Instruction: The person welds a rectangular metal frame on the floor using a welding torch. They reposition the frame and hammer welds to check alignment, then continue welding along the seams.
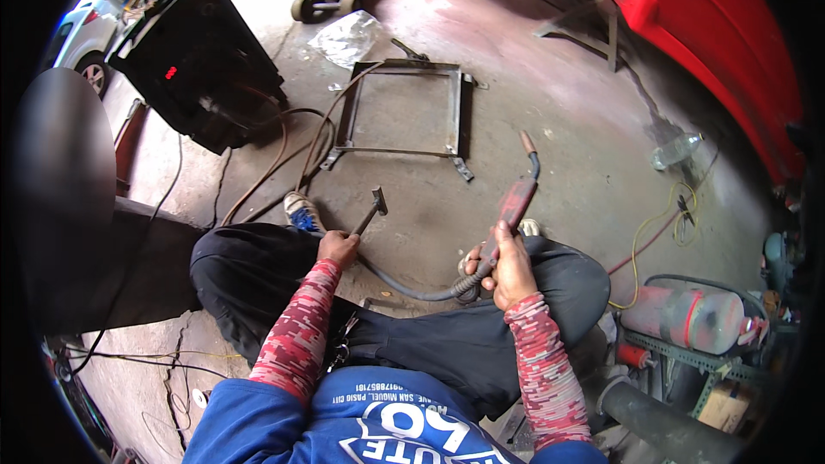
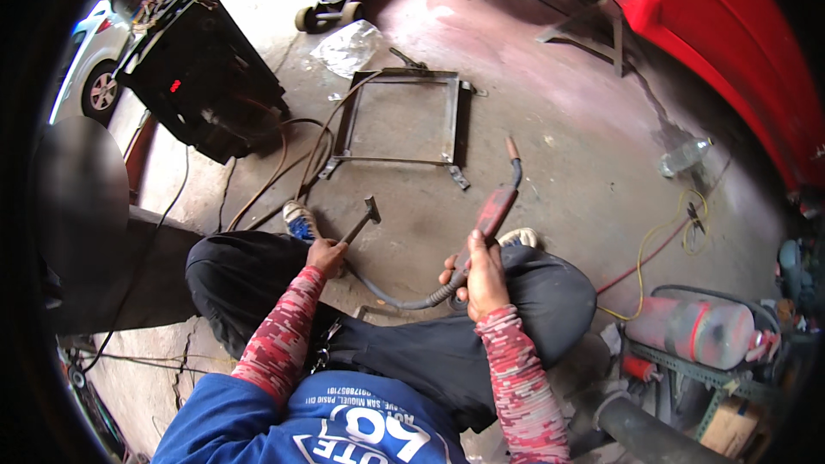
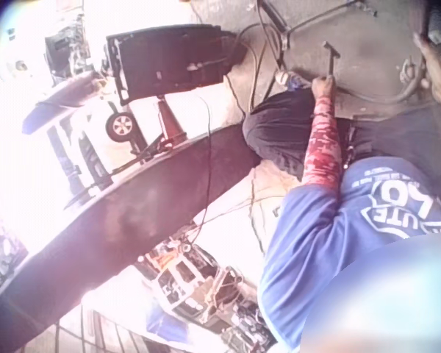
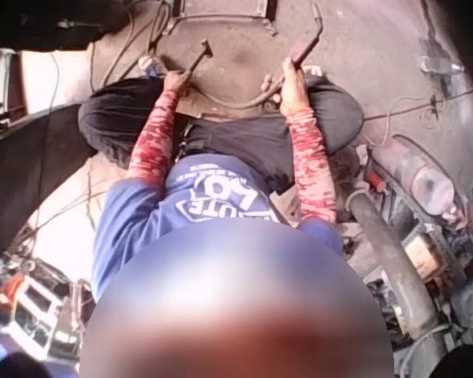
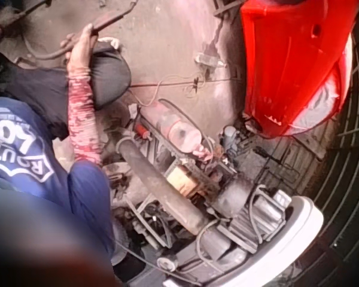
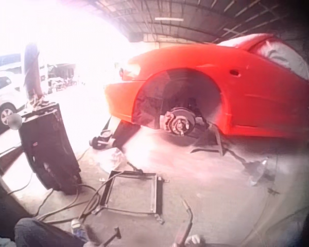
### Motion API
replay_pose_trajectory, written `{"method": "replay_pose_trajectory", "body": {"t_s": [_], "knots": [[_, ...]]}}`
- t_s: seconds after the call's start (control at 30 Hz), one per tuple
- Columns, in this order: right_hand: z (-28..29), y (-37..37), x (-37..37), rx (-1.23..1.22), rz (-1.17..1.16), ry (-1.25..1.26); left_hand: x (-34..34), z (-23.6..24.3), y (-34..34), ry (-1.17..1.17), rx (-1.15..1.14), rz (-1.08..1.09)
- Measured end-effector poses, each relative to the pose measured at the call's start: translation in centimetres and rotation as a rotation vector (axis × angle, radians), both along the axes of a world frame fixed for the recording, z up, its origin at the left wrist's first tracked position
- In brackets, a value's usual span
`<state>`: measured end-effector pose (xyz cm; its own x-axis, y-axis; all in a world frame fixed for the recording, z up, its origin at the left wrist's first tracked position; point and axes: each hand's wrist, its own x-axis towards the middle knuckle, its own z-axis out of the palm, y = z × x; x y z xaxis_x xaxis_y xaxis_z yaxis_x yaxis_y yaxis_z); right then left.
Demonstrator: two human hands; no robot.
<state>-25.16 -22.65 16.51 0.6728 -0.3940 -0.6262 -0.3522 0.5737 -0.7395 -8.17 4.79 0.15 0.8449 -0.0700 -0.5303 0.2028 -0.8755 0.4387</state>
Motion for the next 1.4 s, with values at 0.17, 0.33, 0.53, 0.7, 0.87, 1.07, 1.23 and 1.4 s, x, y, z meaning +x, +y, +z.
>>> {"method": "replay_pose_trajectory", "body": {"t_s": [0.17,0.33,0.53,0.7,0.87,1.07,1.23,1.4], "knots": [[-1.3,1.7,0.7,-0.053,0.044,0.122,-1.8,2.0,-2.6,-0.403,0.139,-0.244],[-1.8,3.1,1.4,-0.106,0.178,0.211,-3.0,8.3,-8.3,-0.105,-0.763,-0.503],[2.2,-1.9,0.8,-0.170,0.819,0.252,-6.9,12.3,-15.4,0.400,-0.993,-0.338],[3.9,-11.3,2.8,-0.301,1.237,0.256,-6.8,11.9,-21.1,0.433,-1.085,-0.258],[-4.9,-18.0,6.5,-0.321,0.897,0.254,-3.1,8.3,-26.8,0.662,-0.916,0.074],[-20.2,-18.5,9.5,0.184,0.454,0.125,-2.8,0.2,-32.4,0.516,-0.680,0.170],[-25.8,-19.3,10.2,0.325,0.420,0.151,-2.5,-4.2,-34.1,0.437,-0.551,0.247],[-27.3,-18.7,11.2,0.288,0.247,0.132,-1.9,-5.6,-35.5,0.317,-0.493,0.252]]}}
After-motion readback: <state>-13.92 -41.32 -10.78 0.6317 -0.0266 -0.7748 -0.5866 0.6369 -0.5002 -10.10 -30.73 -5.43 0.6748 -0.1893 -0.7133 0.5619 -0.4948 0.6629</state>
